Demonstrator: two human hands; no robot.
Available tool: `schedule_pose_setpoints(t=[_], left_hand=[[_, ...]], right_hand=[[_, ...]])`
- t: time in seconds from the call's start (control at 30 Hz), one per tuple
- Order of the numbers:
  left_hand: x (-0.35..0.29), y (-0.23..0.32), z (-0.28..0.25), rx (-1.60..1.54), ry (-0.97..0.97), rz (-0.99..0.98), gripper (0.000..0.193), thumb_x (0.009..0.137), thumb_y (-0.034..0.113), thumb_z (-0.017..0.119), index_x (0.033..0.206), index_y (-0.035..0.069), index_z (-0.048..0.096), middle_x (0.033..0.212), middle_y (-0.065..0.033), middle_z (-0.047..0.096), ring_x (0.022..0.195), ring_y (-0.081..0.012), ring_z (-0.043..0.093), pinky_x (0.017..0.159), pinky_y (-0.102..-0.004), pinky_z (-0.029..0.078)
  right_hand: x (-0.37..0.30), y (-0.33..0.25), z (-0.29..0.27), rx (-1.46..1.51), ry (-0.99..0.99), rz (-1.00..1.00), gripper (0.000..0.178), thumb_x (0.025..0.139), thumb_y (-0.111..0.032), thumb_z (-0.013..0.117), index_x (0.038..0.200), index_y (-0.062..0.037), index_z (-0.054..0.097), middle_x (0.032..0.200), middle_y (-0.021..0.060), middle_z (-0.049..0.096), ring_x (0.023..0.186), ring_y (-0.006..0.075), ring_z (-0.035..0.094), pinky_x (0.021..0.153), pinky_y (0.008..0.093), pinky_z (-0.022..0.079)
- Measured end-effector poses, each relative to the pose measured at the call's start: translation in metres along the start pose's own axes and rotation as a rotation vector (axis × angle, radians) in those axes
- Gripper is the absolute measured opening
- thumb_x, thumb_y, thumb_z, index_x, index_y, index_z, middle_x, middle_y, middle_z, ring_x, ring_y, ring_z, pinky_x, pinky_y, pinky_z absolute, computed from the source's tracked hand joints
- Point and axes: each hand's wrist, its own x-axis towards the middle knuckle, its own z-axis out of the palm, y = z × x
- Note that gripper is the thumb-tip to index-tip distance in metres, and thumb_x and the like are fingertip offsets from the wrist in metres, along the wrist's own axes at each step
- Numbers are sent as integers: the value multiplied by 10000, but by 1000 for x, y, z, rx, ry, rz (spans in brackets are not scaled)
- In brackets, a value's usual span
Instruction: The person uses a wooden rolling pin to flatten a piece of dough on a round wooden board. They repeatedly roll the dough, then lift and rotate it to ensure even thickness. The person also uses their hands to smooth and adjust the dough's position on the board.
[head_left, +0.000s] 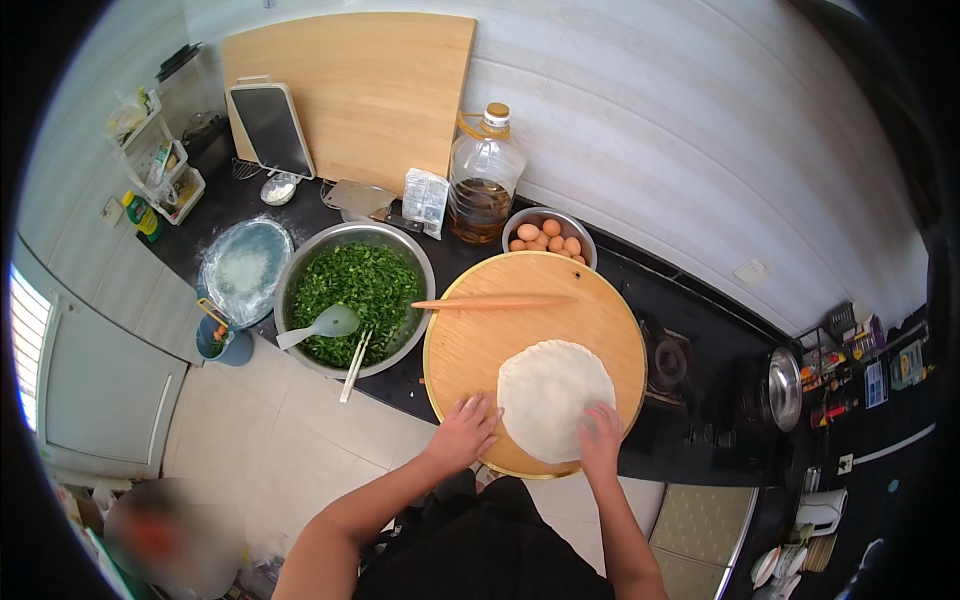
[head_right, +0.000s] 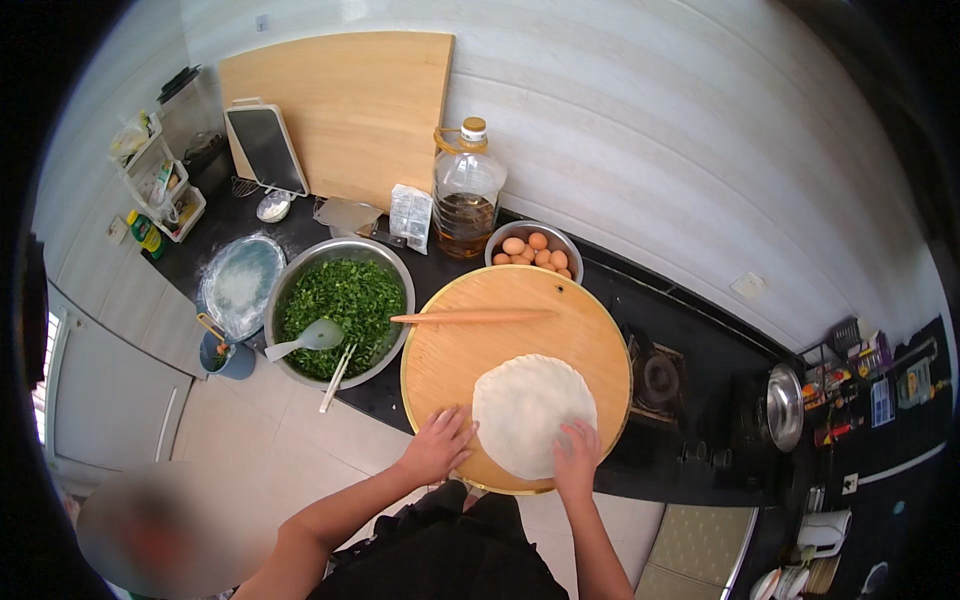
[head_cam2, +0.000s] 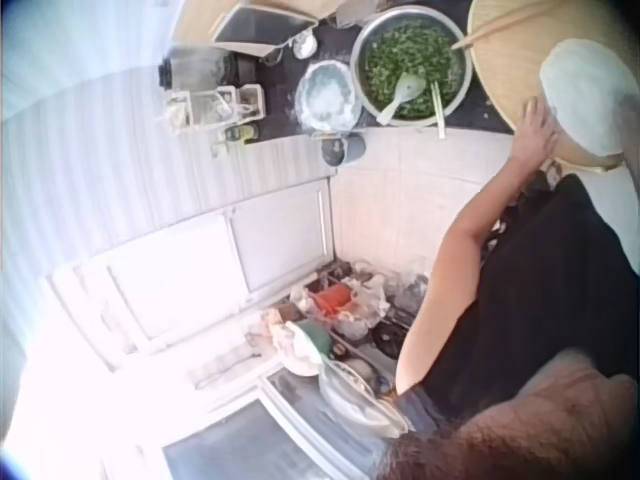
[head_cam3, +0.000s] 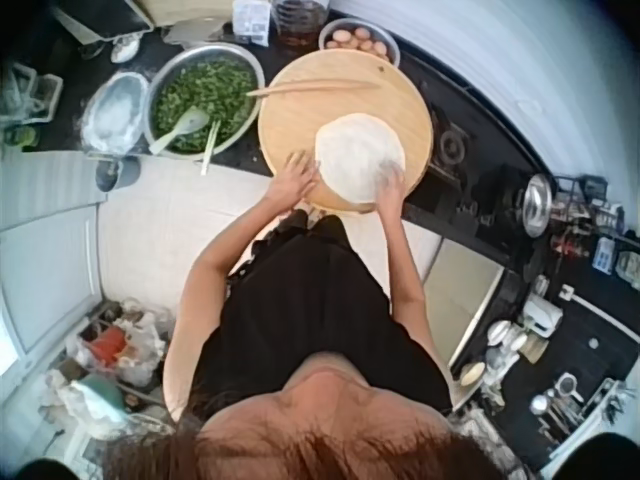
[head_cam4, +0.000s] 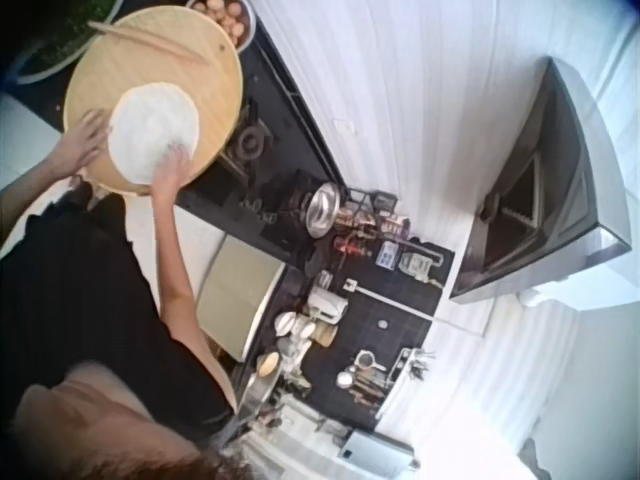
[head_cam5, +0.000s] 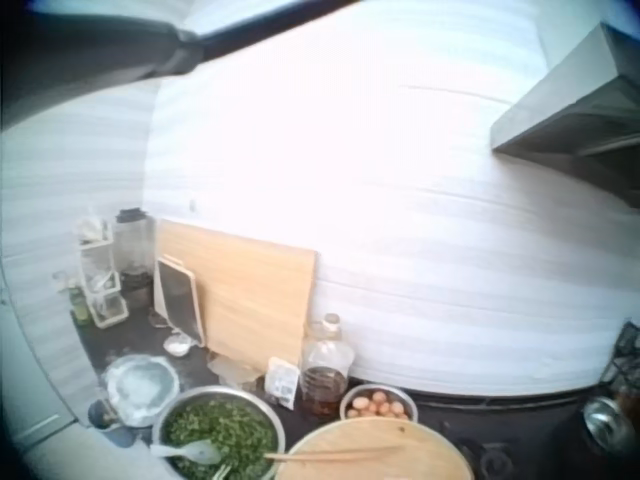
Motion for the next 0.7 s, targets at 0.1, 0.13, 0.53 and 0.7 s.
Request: schedule_pose_setpoints(t=[0.1,0.13,0.53,0.7], left_hand=[[7,-6,-1,30,-86,58,501,911,300,584,1313,10,514,1414,-196,419,1271,-379,422,1077,-474,321],[7,-8,-2,27,-95,78,500,920,303,571,1319,9,510,1420,-185,416,1275,-363,421,1078,-472,319],[5,-11,-1,28,-106,229,508,921,300,567,1343,28,487,1413,-149,427,1260,-314,429,1062,-443,322],[0,-10,-5,22,-158,249,473,932,308,549,1324,45,514,1385,-139,449,1204,-300,461,1027,-425,350]], right_hand=[[-16,-14,7,78,-178,42,213,811,-36,621,1018,-55,667,1119,139,622,1025,357,561,894,446,444],[-21,-21,11,63,-169,-44,192,823,-23,592,989,-62,681,1007,111,640,925,340,581,818,434,467],[-35,-62,35,-232,-247,-386,312,826,-162,650,1135,-117,654,857,40,582,863,252,570,770,400,441],[-32,-63,44,-260,-261,-432,338,830,-178,645,1164,-124,648,804,30,551,840,232,555,747,393,428]])
